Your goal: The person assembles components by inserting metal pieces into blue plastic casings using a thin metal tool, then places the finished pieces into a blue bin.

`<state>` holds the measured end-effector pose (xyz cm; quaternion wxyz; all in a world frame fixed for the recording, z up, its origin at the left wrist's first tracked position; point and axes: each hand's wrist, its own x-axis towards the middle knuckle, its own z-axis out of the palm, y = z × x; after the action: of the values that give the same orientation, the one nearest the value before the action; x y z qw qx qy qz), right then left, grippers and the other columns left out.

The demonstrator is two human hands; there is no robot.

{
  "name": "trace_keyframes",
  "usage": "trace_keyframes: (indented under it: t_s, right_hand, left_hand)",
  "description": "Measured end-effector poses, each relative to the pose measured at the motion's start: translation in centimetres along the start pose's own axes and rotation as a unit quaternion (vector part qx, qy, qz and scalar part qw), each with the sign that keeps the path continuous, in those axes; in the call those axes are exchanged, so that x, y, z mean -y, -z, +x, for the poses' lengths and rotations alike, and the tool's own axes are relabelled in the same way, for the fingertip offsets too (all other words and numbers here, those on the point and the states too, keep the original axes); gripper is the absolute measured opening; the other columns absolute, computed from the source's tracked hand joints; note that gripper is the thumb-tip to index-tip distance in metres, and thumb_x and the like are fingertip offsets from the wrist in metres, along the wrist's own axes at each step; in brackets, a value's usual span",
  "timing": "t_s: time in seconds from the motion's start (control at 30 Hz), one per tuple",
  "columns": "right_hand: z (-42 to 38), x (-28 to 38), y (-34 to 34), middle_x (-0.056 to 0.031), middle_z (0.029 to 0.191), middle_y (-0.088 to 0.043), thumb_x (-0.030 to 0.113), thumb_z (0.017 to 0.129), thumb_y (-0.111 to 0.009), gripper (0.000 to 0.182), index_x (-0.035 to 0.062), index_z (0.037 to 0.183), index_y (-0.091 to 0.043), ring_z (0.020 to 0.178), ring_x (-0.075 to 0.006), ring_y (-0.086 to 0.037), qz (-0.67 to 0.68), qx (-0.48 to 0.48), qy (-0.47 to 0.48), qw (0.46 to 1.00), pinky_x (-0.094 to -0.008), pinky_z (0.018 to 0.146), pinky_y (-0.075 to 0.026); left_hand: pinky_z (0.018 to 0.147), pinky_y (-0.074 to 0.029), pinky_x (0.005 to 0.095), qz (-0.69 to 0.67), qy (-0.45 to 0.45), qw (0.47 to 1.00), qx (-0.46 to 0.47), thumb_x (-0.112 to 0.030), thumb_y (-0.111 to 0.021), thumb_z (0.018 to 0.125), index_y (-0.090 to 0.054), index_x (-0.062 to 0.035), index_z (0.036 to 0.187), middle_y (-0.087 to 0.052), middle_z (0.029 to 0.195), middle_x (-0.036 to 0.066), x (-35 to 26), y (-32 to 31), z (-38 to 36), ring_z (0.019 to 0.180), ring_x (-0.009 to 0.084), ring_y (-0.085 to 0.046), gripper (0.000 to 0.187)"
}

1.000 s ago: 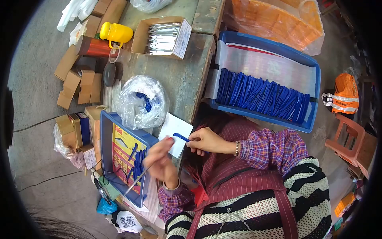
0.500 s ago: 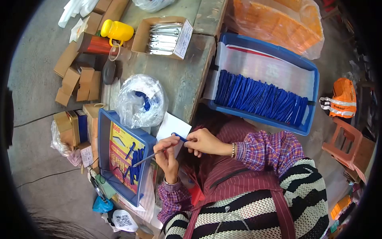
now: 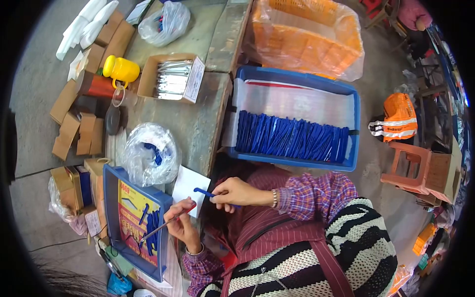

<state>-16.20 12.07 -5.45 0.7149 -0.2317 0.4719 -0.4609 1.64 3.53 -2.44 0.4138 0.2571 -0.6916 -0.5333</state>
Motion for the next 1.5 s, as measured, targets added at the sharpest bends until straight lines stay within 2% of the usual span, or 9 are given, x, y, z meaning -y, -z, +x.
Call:
trace_keyframes:
  t_s: [0.23, 0.4, 0.77, 0.97, 1.2, 1.3, 1.37, 1.4, 1.5]
  right_hand:
    - [-3.4, 0.3, 10.7, -0.0065, 0.093, -0.064, 0.013, 0.091, -0.056, 0.02, -0.0018, 0.103, -0.061, 0.066, -0.0091, -0.059, 0.048, -0.28, 0.087, 0.955, -0.0235, 0.062, -0.053]
    - [-1.6, -0.7, 15.5, 0.0031, 0.071, -0.057, 0.022, 0.087, -0.065, 0.021, 0.0013, 0.089, -0.067, 0.063, -0.0043, -0.053, -0.058, -0.397, 0.086, 0.912, -0.0193, 0.054, -0.046]
    - [1.6, -3.4, 15.7, -0.0101, 0.077, -0.067, 0.024, 0.089, -0.062, 0.027, -0.0011, 0.096, -0.066, 0.061, -0.0143, -0.065, 0.001, -0.327, 0.027, 0.945, -0.0243, 0.054, -0.054]
    - [-0.5, -2.3, 14.9, -0.0033, 0.075, -0.064, 0.023, 0.09, -0.06, 0.024, 0.0011, 0.1, -0.066, 0.059, -0.0077, -0.058, -0.093, -0.322, 0.026, 0.942, -0.0196, 0.053, -0.049]
    - [-5.1, 9.4, -1.2, -0.0147, 0.104, -0.064, 0.033, 0.094, -0.054, 0.044, -0.0056, 0.115, -0.057, 0.096, -0.0205, -0.063, 0.011, 0.068, 0.085, 0.994, -0.0304, 0.084, -0.052]
    - [-5.0, 14.6, -8.0, -0.0184, 0.131, -0.05, 0.037, 0.098, -0.042, 0.056, -0.009, 0.129, -0.044, 0.123, -0.0224, -0.048, 0.126, 0.468, 0.032, 0.874, -0.0332, 0.102, -0.039]
    - [-6.1, 15.4, -12.4, -0.0172, 0.128, -0.053, 0.023, 0.099, -0.044, 0.044, -0.0087, 0.129, -0.045, 0.12, -0.0228, -0.051, 0.201, 0.533, -0.003, 0.822, -0.0315, 0.099, -0.041]
    - [-6.2, 12.6, -13.7, -0.0281, 0.134, -0.043, 0.024, 0.098, -0.045, 0.05, -0.0138, 0.131, -0.039, 0.128, -0.0363, -0.041, 0.17, 0.597, 0.04, 0.783, -0.0424, 0.105, -0.032]
    - [-7.1, 13.5, -15.8, -0.0134, 0.091, -0.054, 0.007, 0.086, -0.056, 0.023, -0.0071, 0.103, -0.051, 0.083, -0.0195, -0.053, 0.168, 0.545, 0.125, 0.812, -0.0296, 0.066, -0.039]
  left_hand:
    - [0.089, -0.047, 0.0466, -0.01, 0.025, 1.0, 0.013, -0.005, -0.051, 0.092, -0.046, -0.0013, 0.098, -0.061, 0.09, 0.017, -0.1, 0.0, -0.4, 0.088, 0.0279, -0.06, 0.008]
    - [0.087, -0.049, 0.0446, -0.022, 0.045, 0.999, 0.019, 0.0, -0.052, 0.09, -0.048, -0.0004, 0.099, -0.06, 0.091, 0.016, 0.0, -0.4, -0.8, 0.088, 0.0274, -0.06, 0.011]
    - [0.079, -0.049, 0.0332, 0.041, 0.084, 0.996, 0.001, 0.005, -0.059, 0.082, -0.062, 0.0036, 0.091, -0.066, 0.091, 0.015, -0.9, 0.0, -1.2, 0.086, 0.0243, -0.063, 0.01]
    - [0.072, -0.049, 0.0284, 0.076, 0.062, 0.995, 0.017, 0.014, -0.056, 0.072, -0.063, 0.002, 0.083, -0.065, 0.085, 0.014, -4.8, 1.8, -0.5, 0.08, 0.023, -0.063, 0.018]
    - [0.066, -0.044, 0.0215, 0.101, 0.187, 0.966, -0.15, 0.014, -0.05, 0.074, -0.063, 0.0016, 0.084, -0.063, 0.085, 0.007, -8.7, 8.3, -2.1, 0.077, 0.0106, -0.056, 0.021]
    - [0.053, -0.033, 0.016, 0.243, 0.192, 0.927, -0.209, 0.003, -0.057, 0.083, -0.064, -0.0028, 0.086, -0.059, 0.077, -0.003, -8.3, 12.6, -2.3, 0.061, 0.0014, -0.047, 0.01]
    - [0.053, -0.032, 0.0151, 0.246, 0.198, 0.926, -0.206, 0.002, -0.057, 0.085, -0.065, -0.0026, 0.091, -0.06, 0.078, -0.004, -7.8, 15.1, -2.4, 0.061, 0.0003, -0.046, 0.011]
    - [0.053, -0.033, 0.015, 0.253, 0.205, 0.923, -0.206, 0.002, -0.057, 0.085, -0.065, -0.0026, 0.092, -0.06, 0.079, -0.003, -7.5, 16.0, -2.6, 0.062, 0.0006, -0.047, 0.011]
    - [0.053, -0.033, 0.016, 0.293, 0.218, 0.912, -0.189, 0.002, -0.059, 0.084, -0.066, -0.0014, 0.094, -0.06, 0.078, -0.003, -6.5, 18.0, -3.4, 0.061, 0.0015, -0.047, 0.012]
